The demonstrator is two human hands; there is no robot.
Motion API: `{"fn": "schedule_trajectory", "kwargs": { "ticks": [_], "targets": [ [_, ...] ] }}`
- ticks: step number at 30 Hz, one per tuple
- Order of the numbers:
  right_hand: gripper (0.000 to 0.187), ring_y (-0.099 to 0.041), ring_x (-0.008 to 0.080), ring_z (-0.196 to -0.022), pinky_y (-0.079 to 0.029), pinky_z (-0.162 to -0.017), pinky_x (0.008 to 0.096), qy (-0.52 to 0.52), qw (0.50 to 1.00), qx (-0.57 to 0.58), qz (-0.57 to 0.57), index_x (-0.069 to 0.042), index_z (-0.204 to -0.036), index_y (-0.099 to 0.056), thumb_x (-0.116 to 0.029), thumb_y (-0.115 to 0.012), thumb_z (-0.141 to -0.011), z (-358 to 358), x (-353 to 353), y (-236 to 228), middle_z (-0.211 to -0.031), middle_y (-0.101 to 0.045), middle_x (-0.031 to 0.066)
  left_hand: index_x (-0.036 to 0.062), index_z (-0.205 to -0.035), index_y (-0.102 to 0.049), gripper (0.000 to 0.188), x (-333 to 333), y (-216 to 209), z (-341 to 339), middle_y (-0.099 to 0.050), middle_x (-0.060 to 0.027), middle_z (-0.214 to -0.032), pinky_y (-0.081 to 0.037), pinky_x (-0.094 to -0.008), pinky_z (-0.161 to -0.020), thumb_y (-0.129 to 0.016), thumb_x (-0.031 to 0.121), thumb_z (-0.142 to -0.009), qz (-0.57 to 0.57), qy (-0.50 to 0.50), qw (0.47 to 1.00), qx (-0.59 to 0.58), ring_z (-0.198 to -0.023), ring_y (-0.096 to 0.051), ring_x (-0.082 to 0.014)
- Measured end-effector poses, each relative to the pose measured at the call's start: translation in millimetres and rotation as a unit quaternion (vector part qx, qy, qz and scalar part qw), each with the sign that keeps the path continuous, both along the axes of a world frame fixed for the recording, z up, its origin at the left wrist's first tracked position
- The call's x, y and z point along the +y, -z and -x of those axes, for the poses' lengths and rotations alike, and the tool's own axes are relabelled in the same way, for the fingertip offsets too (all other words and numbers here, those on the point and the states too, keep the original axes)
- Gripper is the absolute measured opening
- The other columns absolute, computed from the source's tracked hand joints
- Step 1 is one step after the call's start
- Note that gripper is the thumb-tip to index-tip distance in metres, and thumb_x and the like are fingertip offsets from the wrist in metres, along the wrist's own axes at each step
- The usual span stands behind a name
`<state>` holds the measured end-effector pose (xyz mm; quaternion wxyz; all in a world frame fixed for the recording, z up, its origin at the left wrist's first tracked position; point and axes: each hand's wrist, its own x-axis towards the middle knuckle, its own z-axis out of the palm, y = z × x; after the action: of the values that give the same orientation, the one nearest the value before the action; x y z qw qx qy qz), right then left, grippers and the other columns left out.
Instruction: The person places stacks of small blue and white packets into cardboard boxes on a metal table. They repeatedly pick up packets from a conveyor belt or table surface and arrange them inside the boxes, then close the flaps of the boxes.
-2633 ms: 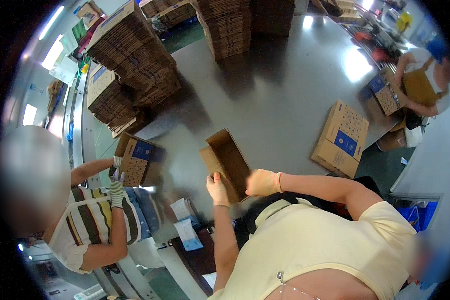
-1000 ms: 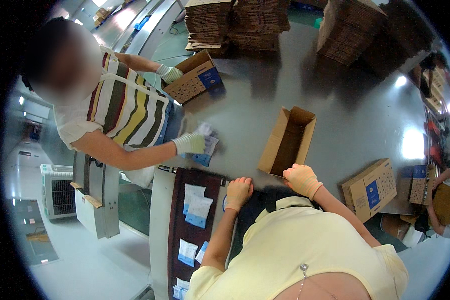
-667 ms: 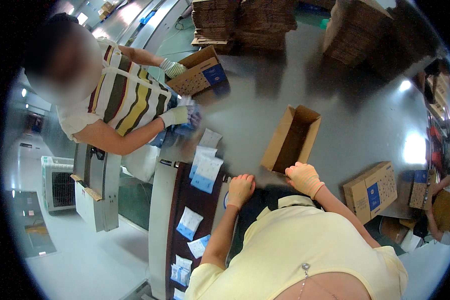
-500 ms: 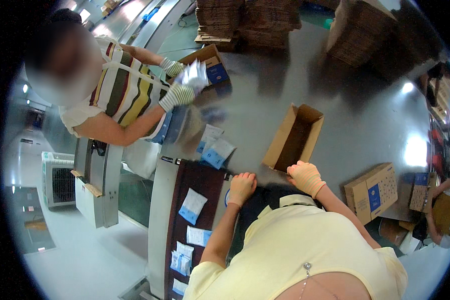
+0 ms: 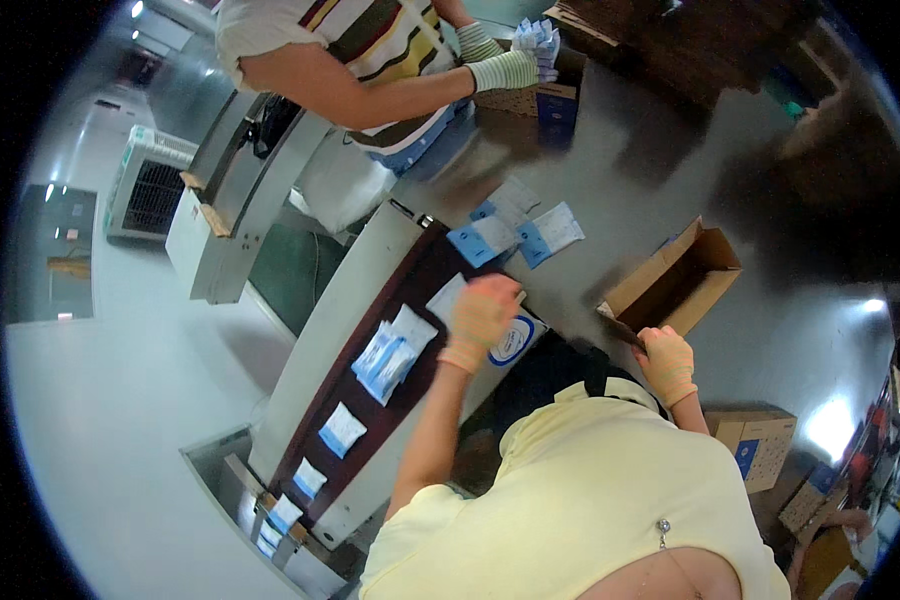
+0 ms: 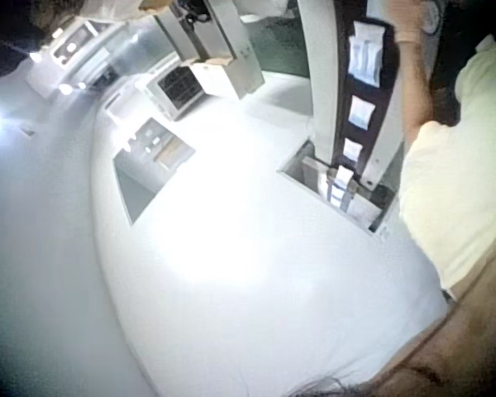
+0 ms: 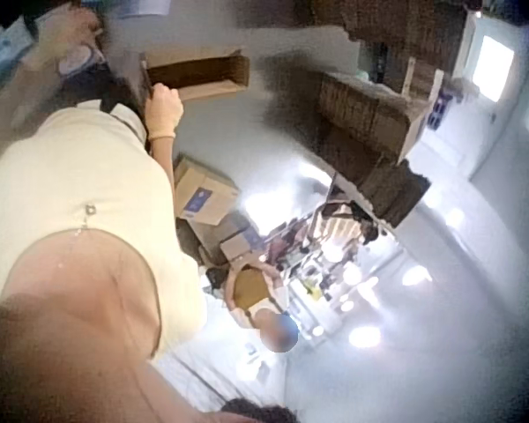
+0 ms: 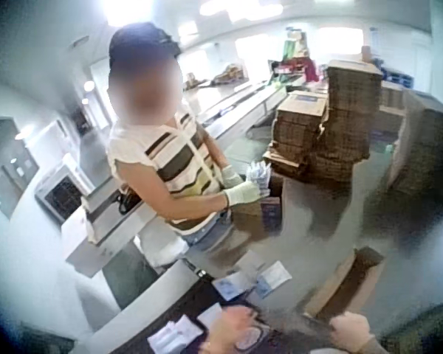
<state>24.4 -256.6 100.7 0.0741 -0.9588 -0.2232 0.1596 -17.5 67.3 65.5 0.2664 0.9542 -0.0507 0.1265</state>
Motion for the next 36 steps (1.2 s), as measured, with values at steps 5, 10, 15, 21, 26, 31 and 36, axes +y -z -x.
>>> {"fn": "schedule_trajectory", "kwargs": {
  "ticks": [5,10,15,21,26,31,36],
  "targets": [
    [0.015,-0.059,0.0258,-0.087,-0.05,-0.073,0.0393,-0.035,0.999,-0.012,-0.007,-0.013,-0.087,-0.06,-0.022,-0.069,-0.078,-4.3,-6.0,3.8,-0.084,-0.063,0.0039,0.0077,-0.118,-0.059,0.06,148.7,-32.7,48.4,-0.06,-0.015,-0.118,-0.045,-0.0431,-0.094,-0.077,0.032,-0.067,-0.067,-0.283,0.876,0.384,-0.115,-0.053,-0.0315],
    [0.015,-0.059,0.0255,-0.087,-0.05,-0.072,0.0395,-0.055,0.998,-0.01,-0.003,-0.013,-0.088,-0.06,-0.021,-0.068,-0.078,-12.5,-0.3,0.1,-0.086,-0.063,0.0041,0.0059,-0.127,-0.05,0.085,150.6,14.8,19.2,-0.058,-0.0224,-0.119,-0.045,-0.0428,-0.093,-0.084,0.036,-0.056,0.019,-0.172,0.901,0.397,-0.114,-0.055,-0.0339],
    [0.015,-0.059,0.0253,-0.088,-0.051,-0.073,0.0394,-0.041,0.999,-0.003,0.002,-0.014,-0.089,-0.061,-0.022,-0.068,-0.079,-17.2,-2.3,3.6,-0.087,-0.064,0.0039,0.0039,-0.129,-0.045,0.088,69.8,-10.7,-21.5,-0.06,-0.0237,-0.114,-0.047,-0.0416,-0.088,-0.083,0.035,-0.058,0.003,-0.17,0.932,0.321,-0.106,-0.059,-0.0343],
    [0.016,-0.059,0.0259,-0.088,-0.05,-0.071,0.0394,-0.033,0.999,0.0,-0.009,-0.013,-0.091,-0.062,-0.022,-0.067,-0.079,-11.8,-6.4,-0.1,-0.087,-0.064,0.0039,0.004,-0.126,-0.046,0.066,9.4,-35.6,-23.0,-0.063,-0.0125,-0.114,-0.05,-0.0388,-0.087,-0.079,0.015,-0.07,0.318,-0.121,0.94,-0.011,-0.1,-0.063,-0.0279],
    [0.015,-0.059,0.0257,-0.086,-0.049,-0.07,0.04,-0.015,0.999,-0.008,-0.034,-0.013,-0.091,-0.063,-0.022,-0.066,-0.079,-4.0,-22.6,5.1,-0.085,-0.064,0.0042,0.0062,-0.126,-0.049,0.058,-45.7,9.9,-1.0,-0.061,-0.005,-0.112,-0.047,-0.0338,-0.092,-0.077,0.014,-0.076,0.761,-0.015,0.639,0.109,-0.105,-0.058,-0.0201],
    [0.018,-0.059,0.027,-0.087,-0.049,-0.072,0.0411,0.039,0.998,-0.013,-0.039,-0.011,-0.094,-0.063,-0.024,-0.064,-0.081,-14.1,-46.8,5.6,-0.085,-0.064,0.006,0.0086,-0.116,-0.058,0.046,-73.3,41.8,-12.9,-0.061,-0.0027,-0.111,-0.047,-0.0349,-0.09,-0.078,0.021,-0.077,0.638,0.19,0.64,0.385,-0.1,-0.058,-0.0182],
    [0.028,-0.06,0.0314,-0.088,-0.05,-0.074,0.0436,0.155,0.985,-0.048,-0.063,-0.009,-0.101,-0.064,-0.032,-0.059,-0.085,-39.8,-55.1,-25.8,-0.089,-0.065,0.011,0.0078,-0.121,-0.057,0.069,-88.0,18.8,-44.6,-0.061,-0.0016,-0.114,-0.046,-0.0352,-0.091,-0.083,0.042,-0.066,0.581,0.278,0.582,0.496,-0.104,-0.057,-0.017]
  ]
}}
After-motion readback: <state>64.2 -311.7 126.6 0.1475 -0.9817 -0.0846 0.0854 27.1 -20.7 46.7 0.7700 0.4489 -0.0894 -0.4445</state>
